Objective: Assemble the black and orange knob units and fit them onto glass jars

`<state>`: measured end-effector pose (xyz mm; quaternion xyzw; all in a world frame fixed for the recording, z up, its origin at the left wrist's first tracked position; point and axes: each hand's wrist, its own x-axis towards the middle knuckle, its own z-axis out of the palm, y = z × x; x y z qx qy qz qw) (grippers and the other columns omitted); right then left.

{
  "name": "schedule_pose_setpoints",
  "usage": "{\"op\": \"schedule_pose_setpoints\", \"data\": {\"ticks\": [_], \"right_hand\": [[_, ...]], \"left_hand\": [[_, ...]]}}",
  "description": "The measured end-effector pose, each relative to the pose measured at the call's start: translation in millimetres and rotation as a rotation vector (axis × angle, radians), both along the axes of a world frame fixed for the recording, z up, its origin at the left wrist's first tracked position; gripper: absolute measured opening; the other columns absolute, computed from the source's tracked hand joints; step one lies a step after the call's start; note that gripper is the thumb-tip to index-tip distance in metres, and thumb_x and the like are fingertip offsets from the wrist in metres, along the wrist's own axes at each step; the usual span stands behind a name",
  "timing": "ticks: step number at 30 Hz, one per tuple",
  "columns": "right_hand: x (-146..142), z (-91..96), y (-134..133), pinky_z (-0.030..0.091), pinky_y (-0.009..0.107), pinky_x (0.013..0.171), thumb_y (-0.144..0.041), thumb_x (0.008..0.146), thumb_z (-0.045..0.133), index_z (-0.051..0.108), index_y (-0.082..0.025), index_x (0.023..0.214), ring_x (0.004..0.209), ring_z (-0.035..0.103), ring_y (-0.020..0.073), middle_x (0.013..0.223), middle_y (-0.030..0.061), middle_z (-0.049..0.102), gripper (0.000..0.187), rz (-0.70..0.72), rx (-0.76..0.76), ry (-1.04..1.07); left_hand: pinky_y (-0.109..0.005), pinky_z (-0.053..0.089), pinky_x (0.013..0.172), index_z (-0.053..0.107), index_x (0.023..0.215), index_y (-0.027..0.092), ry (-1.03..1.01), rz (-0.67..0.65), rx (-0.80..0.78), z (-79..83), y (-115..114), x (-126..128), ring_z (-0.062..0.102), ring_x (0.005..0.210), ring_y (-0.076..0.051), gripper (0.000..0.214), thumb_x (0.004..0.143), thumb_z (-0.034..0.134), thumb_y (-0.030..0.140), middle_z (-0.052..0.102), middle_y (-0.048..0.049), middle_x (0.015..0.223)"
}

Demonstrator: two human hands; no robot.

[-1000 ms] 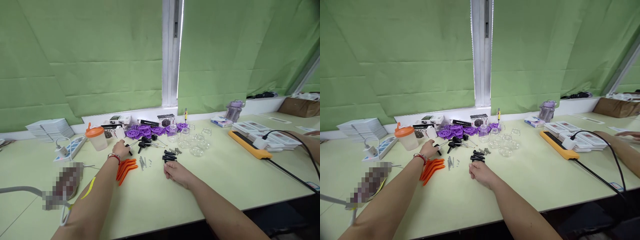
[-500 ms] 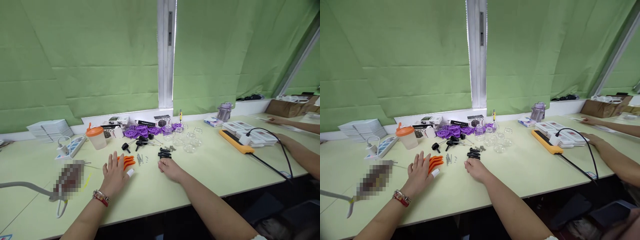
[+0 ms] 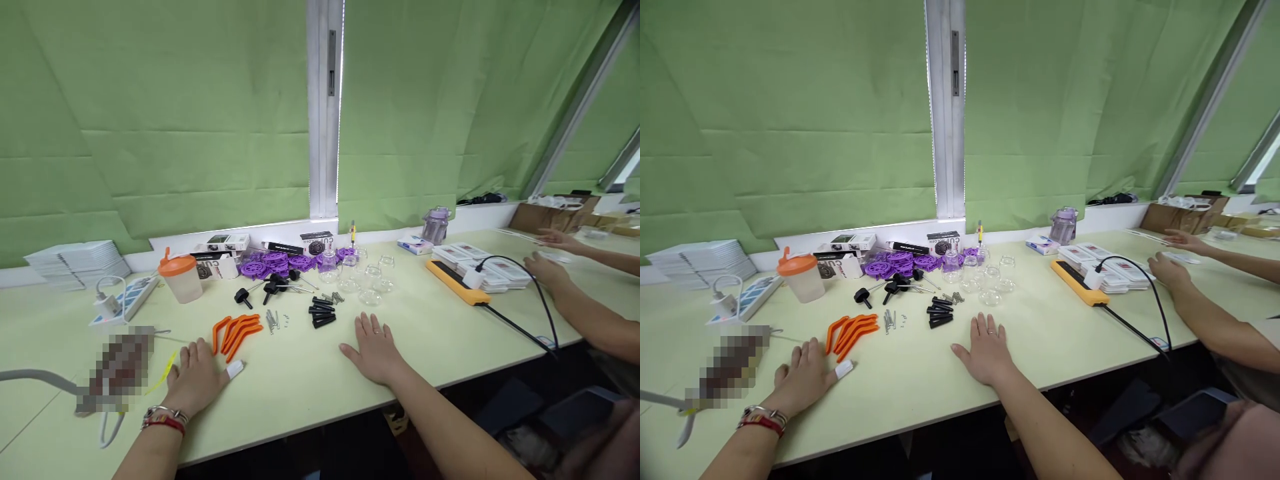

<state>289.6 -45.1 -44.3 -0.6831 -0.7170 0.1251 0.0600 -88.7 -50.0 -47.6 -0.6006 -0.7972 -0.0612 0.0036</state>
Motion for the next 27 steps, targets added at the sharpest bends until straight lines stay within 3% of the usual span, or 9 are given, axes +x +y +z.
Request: {"op": "schedule_pose_setpoints", "data": {"ticks": [3, 7, 12, 15, 17, 18, 21, 27], "right_hand": [[5, -1.7, -1, 0.0, 0.052, 0.113, -0.072, 0.084, 0.017, 0.011, -0.006, 0.15, 0.144, -0.003, 0.0338, 0.157, 0.0121, 0.001, 0.093, 0.041, -0.019, -0.034], [4, -0.8, -2, 0.0, 0.053, 0.113, -0.074, 0.083, 0.012, 0.008, -0.006, 0.15, 0.144, -0.003, 0.0339, 0.157, 0.0123, 0.0, 0.095, 0.048, -0.021, -0.052], [5, 2.1, -2, 0.002, 0.053, 0.113, -0.072, 0.084, 0.012, 0.009, -0.006, 0.15, 0.143, -0.001, 0.0353, 0.157, 0.0138, 0.002, 0.093, 0.054, -0.033, -0.082], [4, 16.1, 3, 0.02, 0.054, 0.107, -0.066, 0.086, 0.027, 0.03, -0.006, 0.145, 0.139, 0.019, 0.0403, 0.152, 0.0202, 0.024, 0.084, 0.074, -0.026, -0.123], [0, 30.0, 12, 0.037, 0.046, 0.094, -0.052, 0.088, 0.04, 0.056, -0.008, 0.124, 0.12, 0.046, 0.0374, 0.128, 0.0219, 0.053, 0.059, 0.117, 0.014, -0.141], [-3, 36.9, 17, 0.04, 0.041, 0.088, -0.042, 0.088, 0.045, 0.063, -0.01, 0.112, 0.109, 0.053, 0.0328, 0.113, 0.0187, 0.061, 0.044, 0.15, 0.045, -0.142], [-17, 51.5, 36, 0.04, 0.03, 0.076, -0.022, 0.085, 0.049, 0.067, -0.017, 0.093, 0.1, 0.056, 0.0241, 0.1, 0.0102, 0.063, 0.02, 0.35, 0.207, -0.122], [-45, 48.5, 53, 0.034, 0.029, 0.064, -0.003, 0.077, 0.046, 0.067, -0.014, 0.081, 0.084, 0.058, 0.0204, 0.088, 0.0099, 0.064, 0.024, 0.57, 0.302, -0.254]], "left_hand": [[-0.055, 0.024, 0.103, 0.037, 0.136, -0.002, 0.101, -0.009, -0.103, 0.8, -1, 0, 0.02, 0.138, -0.039, 0.09, 0.071, 0.042, 0.061, 0.03, -0.0275, 0.146], [-0.054, 0.027, 0.101, 0.037, 0.136, -0.004, 0.157, -0.067, -0.118, 7.2, -5, 2, 0.024, 0.137, -0.039, 0.085, 0.078, 0.034, 0.057, 0.03, -0.028, 0.146], [-0.053, 0.024, 0.105, 0.036, 0.14, -0.003, 0.208, -0.117, -0.124, 4.6, -34, 11, 0.023, 0.139, -0.037, 0.076, 0.082, 0.033, 0.046, 0.029, -0.025, 0.149], [-0.054, 0.02, 0.109, 0.036, 0.141, 0.0, 0.25, -0.163, -0.064, -5.8, -62, 20, 0.023, 0.14, -0.037, 0.077, 0.082, 0.036, 0.049, 0.029, -0.0218, 0.15], [-0.054, 0.02, 0.11, 0.037, 0.142, 0.004, 0.268, -0.231, 0.01, -10.7, -78, 28, 0.023, 0.14, -0.036, 0.077, 0.082, 0.037, 0.052, 0.028, -0.0197, 0.15], [-0.055, 0.02, 0.11, 0.038, 0.141, 0.005, 0.271, -0.256, 0.029, -11.3, -84, 32, 0.023, 0.14, -0.036, 0.076, 0.082, 0.038, 0.052, 0.028, -0.0196, 0.15], [-0.056, 0.024, 0.109, 0.038, 0.142, 0.007, 0.247, -0.298, 0.015, -5.8, -91, 46, 0.025, 0.139, -0.037, 0.073, 0.083, 0.039, 0.05, 0.028, -0.0207, 0.15], [-0.057, 0.026, 0.109, 0.037, 0.143, 0.011, 0.157, -0.526, -0.005, 10.0, -87, 79, 0.021, 0.14, -0.035, 0.066, 0.089, 0.036, 0.049, 0.026, -0.0186, 0.15]]}}
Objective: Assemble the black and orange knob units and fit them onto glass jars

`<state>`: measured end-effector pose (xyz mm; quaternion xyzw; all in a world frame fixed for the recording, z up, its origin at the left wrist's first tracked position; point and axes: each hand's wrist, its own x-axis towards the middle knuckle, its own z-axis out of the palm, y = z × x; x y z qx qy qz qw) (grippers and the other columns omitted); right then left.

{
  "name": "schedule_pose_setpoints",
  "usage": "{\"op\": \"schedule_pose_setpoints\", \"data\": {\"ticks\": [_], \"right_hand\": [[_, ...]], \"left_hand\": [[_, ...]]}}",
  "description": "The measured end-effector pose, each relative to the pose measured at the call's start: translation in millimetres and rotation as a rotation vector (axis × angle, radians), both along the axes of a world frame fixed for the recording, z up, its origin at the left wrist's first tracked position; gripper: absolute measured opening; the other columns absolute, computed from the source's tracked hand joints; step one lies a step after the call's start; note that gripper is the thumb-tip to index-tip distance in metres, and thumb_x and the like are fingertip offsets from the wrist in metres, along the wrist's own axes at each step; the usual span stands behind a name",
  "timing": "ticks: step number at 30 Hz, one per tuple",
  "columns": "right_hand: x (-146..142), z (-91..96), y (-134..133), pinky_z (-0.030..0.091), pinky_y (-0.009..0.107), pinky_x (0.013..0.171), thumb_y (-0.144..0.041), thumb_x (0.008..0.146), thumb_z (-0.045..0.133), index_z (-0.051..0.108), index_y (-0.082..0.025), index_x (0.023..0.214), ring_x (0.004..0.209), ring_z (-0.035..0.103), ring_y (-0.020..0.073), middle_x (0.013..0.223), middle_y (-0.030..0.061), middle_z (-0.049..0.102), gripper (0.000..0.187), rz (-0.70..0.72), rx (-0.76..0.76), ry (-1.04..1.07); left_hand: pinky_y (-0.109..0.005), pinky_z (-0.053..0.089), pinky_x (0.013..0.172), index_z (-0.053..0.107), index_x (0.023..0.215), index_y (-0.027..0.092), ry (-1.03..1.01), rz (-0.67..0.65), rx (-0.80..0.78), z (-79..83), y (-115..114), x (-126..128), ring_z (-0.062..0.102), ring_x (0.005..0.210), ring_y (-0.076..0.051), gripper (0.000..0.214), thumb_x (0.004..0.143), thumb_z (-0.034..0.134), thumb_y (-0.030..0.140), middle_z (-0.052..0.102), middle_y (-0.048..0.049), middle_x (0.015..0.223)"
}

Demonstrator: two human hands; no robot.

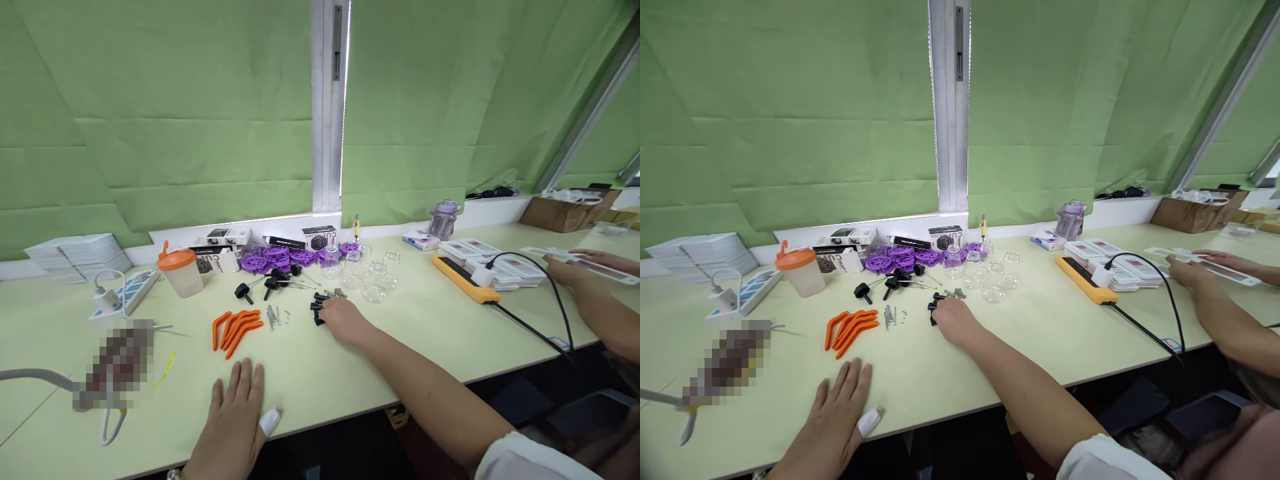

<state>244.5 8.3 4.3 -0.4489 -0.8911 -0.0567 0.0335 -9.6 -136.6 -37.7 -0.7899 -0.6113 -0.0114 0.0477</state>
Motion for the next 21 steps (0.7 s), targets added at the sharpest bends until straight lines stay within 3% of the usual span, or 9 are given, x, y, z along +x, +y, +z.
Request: {"op": "schedule_pose_setpoints", "data": {"ticks": [6, 11, 14, 16, 18, 21], "right_hand": [[-4, -11.7, -6, 0.036, 0.029, 0.066, -0.006, 0.078, 0.045, 0.068, -0.013, 0.081, 0.08, 0.06, 0.0202, 0.085, 0.0099, 0.067, 0.024, -0.025, 0.021, 0.032], [-6, -12.6, -13, 0.038, 0.029, 0.067, -0.019, 0.077, 0.054, 0.068, -0.014, 0.082, 0.08, 0.059, 0.0204, 0.086, 0.0093, 0.067, 0.015, 0.0, -0.061, 0.199], [-8, -13.7, -15, 0.036, 0.026, 0.061, -0.025, 0.077, 0.057, 0.065, -0.016, 0.083, 0.07, 0.054, 0.0152, 0.077, 0.0034, 0.063, 0.013, 0.01, -0.263, 0.507], [-11, -15.5, -16, 0.034, 0.023, 0.056, -0.029, 0.081, 0.056, 0.063, -0.017, 0.084, 0.06, 0.047, 0.0111, 0.068, -0.0006, 0.056, 0.015, 0.035, -0.484, 0.762], [-15, -17.3, -18, 0.032, 0.022, 0.054, -0.033, 0.082, 0.056, 0.06, -0.016, 0.085, 0.056, 0.042, 0.0091, 0.064, -0.0028, 0.052, 0.018, 0.067, -0.681, 0.991], [-22, -19.3, -19, 0.034, 0.023, 0.057, -0.035, 0.08, 0.06, 0.06, -0.014, 0.083, 0.058, 0.045, 0.0093, 0.065, -0.0019, 0.054, 0.021, 0.099, -0.825, 1.192]], "left_hand": [[-0.057, 0.021, 0.111, 0.027, 0.147, 0.01, -0.064, -0.187, -0.114, 5.2, 11, 7, 0.013, 0.142, -0.034, 0.063, 0.093, 0.031, 0.044, 0.016, -0.019, 0.152], [-0.057, 0.017, 0.111, 0.024, 0.148, 0.028, -0.206, -0.371, -0.268, 14.5, 34, 3, 0.011, 0.143, -0.031, 0.053, 0.096, 0.029, 0.036, 0.013, -0.0097, 0.156], [-0.052, 0.022, 0.112, 0.039, 0.142, 0.027, -0.391, -0.386, -0.291, 24.0, 55, 9, 0.027, 0.14, -0.028, 0.048, 0.094, 0.034, 0.033, 0.033, -0.0096, 0.151], [-0.047, 0.033, 0.107, 0.039, 0.142, 0.022, -0.578, -0.327, -0.268, 31.2, 69, 18, 0.043, 0.13, -0.028, 0.053, 0.091, 0.044, 0.035, 0.045, -0.0139, 0.143], [-0.042, 0.044, 0.097, 0.037, 0.141, 0.019, -0.782, -0.263, -0.31, 37.6, 82, 30, 0.057, 0.113, -0.027, 0.058, 0.088, 0.049, 0.037, 0.057, -0.016, 0.129], [-0.033, 0.051, 0.076, 0.052, 0.123, 0.018, -1.1, -0.255, -0.464, 41.3, 98, 48, 0.065, 0.086, -0.021, 0.044, 0.087, 0.05, 0.041, 0.068, -0.0096, 0.096]]}}
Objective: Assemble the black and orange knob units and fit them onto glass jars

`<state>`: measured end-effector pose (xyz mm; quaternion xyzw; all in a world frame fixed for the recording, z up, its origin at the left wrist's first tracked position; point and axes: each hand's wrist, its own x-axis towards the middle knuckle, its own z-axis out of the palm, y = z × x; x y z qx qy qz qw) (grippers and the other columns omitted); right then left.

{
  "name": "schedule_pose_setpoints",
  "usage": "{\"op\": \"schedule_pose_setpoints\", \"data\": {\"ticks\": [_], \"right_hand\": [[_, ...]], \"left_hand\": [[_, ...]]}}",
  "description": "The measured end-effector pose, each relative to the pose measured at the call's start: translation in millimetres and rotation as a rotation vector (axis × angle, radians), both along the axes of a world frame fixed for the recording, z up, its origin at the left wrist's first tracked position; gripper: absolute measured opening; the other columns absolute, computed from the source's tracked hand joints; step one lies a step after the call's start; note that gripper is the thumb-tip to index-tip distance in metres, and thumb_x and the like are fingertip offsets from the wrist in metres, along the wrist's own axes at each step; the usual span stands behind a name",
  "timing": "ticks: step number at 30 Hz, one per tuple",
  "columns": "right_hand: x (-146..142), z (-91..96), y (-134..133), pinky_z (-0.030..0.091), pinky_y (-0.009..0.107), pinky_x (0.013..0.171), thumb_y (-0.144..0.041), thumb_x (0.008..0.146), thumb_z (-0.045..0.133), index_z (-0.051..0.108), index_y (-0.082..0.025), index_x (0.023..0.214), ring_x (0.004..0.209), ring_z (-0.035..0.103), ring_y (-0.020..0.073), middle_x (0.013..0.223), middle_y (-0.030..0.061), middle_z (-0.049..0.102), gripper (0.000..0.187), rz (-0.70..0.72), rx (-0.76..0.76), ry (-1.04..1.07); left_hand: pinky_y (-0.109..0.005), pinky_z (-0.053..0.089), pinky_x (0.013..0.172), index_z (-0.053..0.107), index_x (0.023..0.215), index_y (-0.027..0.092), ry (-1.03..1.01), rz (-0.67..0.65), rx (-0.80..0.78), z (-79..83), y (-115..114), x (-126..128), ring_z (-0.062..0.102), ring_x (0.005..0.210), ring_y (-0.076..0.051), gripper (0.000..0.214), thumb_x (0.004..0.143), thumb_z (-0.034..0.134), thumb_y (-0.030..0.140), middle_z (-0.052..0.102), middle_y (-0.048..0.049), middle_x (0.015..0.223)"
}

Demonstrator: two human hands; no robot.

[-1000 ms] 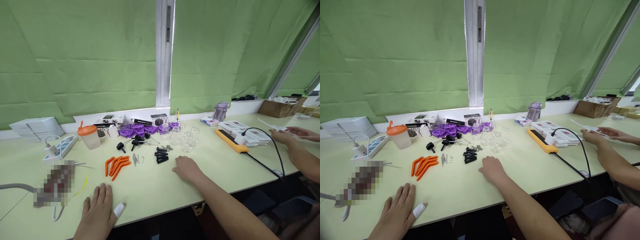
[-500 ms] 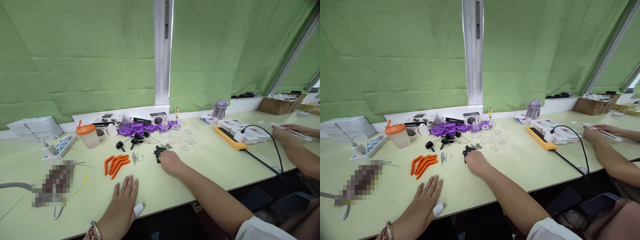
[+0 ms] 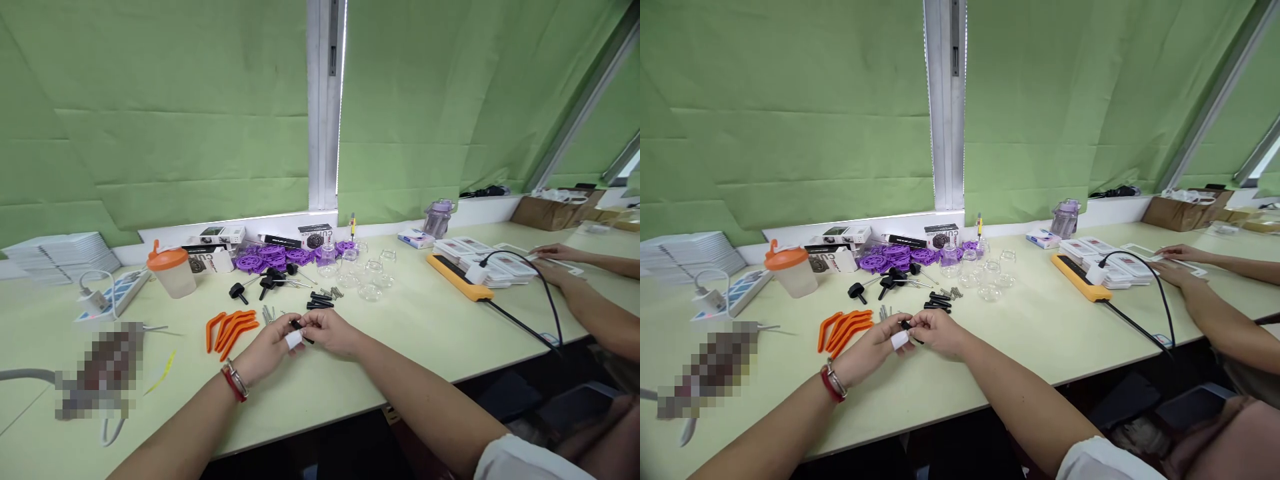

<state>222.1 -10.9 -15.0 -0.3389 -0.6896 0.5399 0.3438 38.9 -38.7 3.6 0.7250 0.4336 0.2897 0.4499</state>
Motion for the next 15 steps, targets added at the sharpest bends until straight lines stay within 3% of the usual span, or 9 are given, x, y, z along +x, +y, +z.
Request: {"op": "schedule_pose_setpoints", "data": {"ticks": [3, 8, 11, 13, 15], "right_hand": [[-3, -0.8, 2, 0.038, 0.024, 0.061, -0.033, 0.079, 0.06, 0.063, -0.013, 0.084, 0.062, 0.049, 0.0105, 0.067, 0.0001, 0.059, 0.021, -0.008, -0.017, 0.03], [8, 5.9, 27, 0.043, 0.023, 0.069, -0.023, 0.078, 0.059, 0.068, -0.012, 0.084, 0.069, 0.055, 0.0117, 0.075, 0.002, 0.065, 0.015, -0.035, 0.113, -0.159], [22, 14.5, 56, 0.045, 0.023, 0.068, -0.025, 0.082, 0.055, 0.068, -0.011, 0.093, 0.073, 0.059, 0.0136, 0.081, 0.0046, 0.069, 0.022, -0.231, 0.186, -0.308], [30, 19.9, 74, 0.045, 0.022, 0.067, -0.028, 0.086, 0.05, 0.069, -0.014, 0.097, 0.076, 0.061, 0.0138, 0.085, 0.0043, 0.07, 0.026, -0.363, 0.299, -0.549], [36, 23.6, 90, 0.044, 0.022, 0.068, -0.026, 0.086, 0.05, 0.07, -0.014, 0.096, 0.079, 0.061, 0.0145, 0.089, 0.0055, 0.07, 0.026, -0.404, 0.333, -0.631]], "left_hand": [[-0.028, 0.048, 0.065, 0.058, 0.101, 0.015, -0.174, 0.084, -0.109, -3.7, 11, 9, 0.062, 0.066, -0.016, 0.034, 0.081, 0.058, 0.042, 0.065, -0.0034, 0.071], [-0.024, 0.039, 0.057, 0.058, 0.082, 0.015, -0.062, 0.088, -0.036, 0.4, 21, 2, 0.054, 0.06, -0.012, 0.026, 0.079, 0.058, 0.041, 0.063, -0.0013, 0.066], [-0.023, 0.037, 0.057, 0.06, 0.076, 0.016, 0.063, 0.003, 0.073, 12.2, 28, -3, 0.051, 0.062, -0.012, 0.025, 0.078, 0.059, 0.04, 0.061, -0.0005, 0.07], [-0.023, 0.034, 0.053, 0.06, 0.074, 0.016, 0.144, -0.02, 0.113, 17.5, 33, -3, 0.046, 0.058, -0.011, 0.027, 0.077, 0.059, 0.042, 0.057, 0.0009, 0.065], [-0.022, 0.033, 0.05, 0.059, 0.073, 0.016, 0.163, -0.033, 0.105, 17.9, 39, -3, 0.045, 0.055, -0.011, 0.028, 0.077, 0.059, 0.044, 0.056, 0.0014, 0.062]]}}
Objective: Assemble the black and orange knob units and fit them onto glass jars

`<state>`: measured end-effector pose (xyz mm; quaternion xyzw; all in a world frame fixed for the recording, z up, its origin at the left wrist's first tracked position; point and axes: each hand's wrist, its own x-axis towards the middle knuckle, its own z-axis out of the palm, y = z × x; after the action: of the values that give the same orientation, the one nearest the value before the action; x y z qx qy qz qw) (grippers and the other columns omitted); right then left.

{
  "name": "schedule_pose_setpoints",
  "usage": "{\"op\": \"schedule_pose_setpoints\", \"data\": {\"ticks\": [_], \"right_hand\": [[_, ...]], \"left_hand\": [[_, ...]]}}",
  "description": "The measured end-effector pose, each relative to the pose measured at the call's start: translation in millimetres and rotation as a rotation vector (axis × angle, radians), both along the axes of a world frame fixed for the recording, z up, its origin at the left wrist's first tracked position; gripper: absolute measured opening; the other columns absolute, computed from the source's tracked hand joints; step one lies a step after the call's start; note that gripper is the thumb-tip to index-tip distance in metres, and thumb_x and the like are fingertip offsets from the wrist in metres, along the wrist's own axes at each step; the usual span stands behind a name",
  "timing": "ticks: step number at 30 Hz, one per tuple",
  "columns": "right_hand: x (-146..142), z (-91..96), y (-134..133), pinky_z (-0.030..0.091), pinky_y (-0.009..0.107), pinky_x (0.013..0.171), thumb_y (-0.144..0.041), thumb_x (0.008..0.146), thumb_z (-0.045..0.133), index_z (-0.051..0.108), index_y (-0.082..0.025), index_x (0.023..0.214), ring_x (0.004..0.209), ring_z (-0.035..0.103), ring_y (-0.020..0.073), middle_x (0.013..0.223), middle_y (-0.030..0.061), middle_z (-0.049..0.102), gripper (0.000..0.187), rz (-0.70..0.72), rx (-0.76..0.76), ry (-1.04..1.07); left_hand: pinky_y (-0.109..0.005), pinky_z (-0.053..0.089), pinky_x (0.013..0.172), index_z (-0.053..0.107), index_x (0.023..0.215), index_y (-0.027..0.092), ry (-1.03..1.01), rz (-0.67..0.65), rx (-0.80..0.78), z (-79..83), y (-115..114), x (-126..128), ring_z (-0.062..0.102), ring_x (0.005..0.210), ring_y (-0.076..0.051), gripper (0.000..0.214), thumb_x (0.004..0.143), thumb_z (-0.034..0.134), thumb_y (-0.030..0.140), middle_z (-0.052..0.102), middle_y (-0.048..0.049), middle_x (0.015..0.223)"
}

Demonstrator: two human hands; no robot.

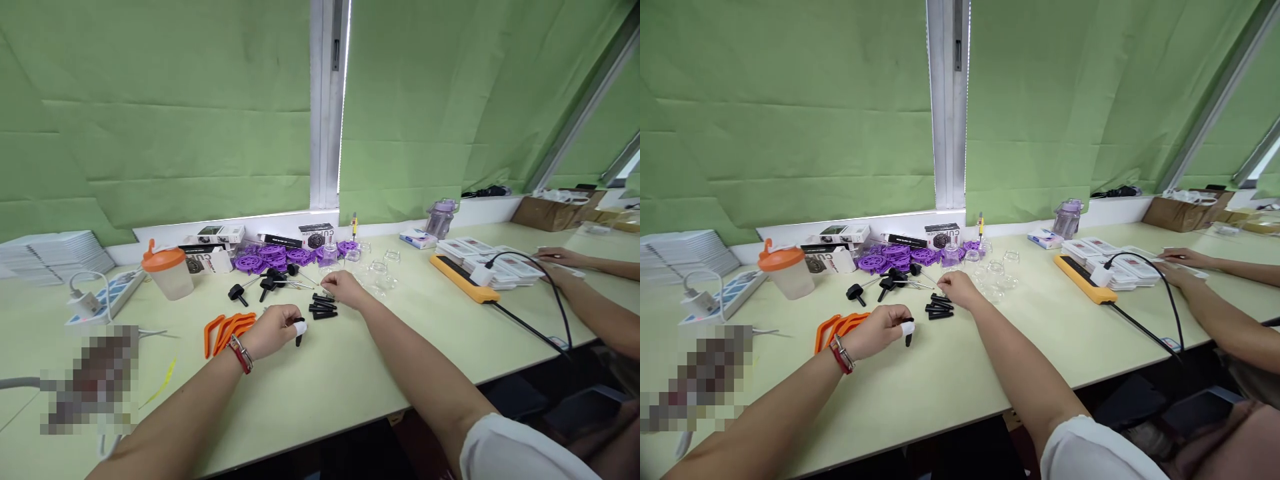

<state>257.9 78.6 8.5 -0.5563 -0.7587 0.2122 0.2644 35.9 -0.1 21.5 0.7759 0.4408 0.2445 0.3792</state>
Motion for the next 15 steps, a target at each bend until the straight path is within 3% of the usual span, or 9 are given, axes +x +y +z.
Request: {"op": "schedule_pose_setpoints", "data": {"ticks": [8, 15], "right_hand": [[-7, -2.7, 30, 0.04, 0.023, 0.067, -0.014, 0.076, 0.059, 0.074, -0.018, 0.085, 0.082, 0.061, 0.016, 0.088, 0.0048, 0.072, 0.018, -0.009, -0.034, -0.279], [-11, -8.1, 38, 0.038, 0.022, 0.063, -0.018, 0.075, 0.064, 0.073, -0.02, 0.083, 0.084, 0.062, 0.0154, 0.09, 0.0037, 0.071, 0.013, 0.03, -0.06, -0.419]], "left_hand": [[-0.027, 0.044, 0.065, 0.056, 0.082, 0.016, -0.202, -0.024, -0.123, -25.1, 4, 0, 0.056, 0.068, -0.014, 0.022, 0.077, 0.062, 0.036, 0.064, -0.0033, 0.078], [-0.031, 0.047, 0.075, 0.057, 0.086, 0.014, -0.359, -0.037, -0.178, -30.3, 9, -4, 0.06, 0.078, -0.015, 0.021, 0.075, 0.067, 0.029, 0.066, -0.0066, 0.088]]}}
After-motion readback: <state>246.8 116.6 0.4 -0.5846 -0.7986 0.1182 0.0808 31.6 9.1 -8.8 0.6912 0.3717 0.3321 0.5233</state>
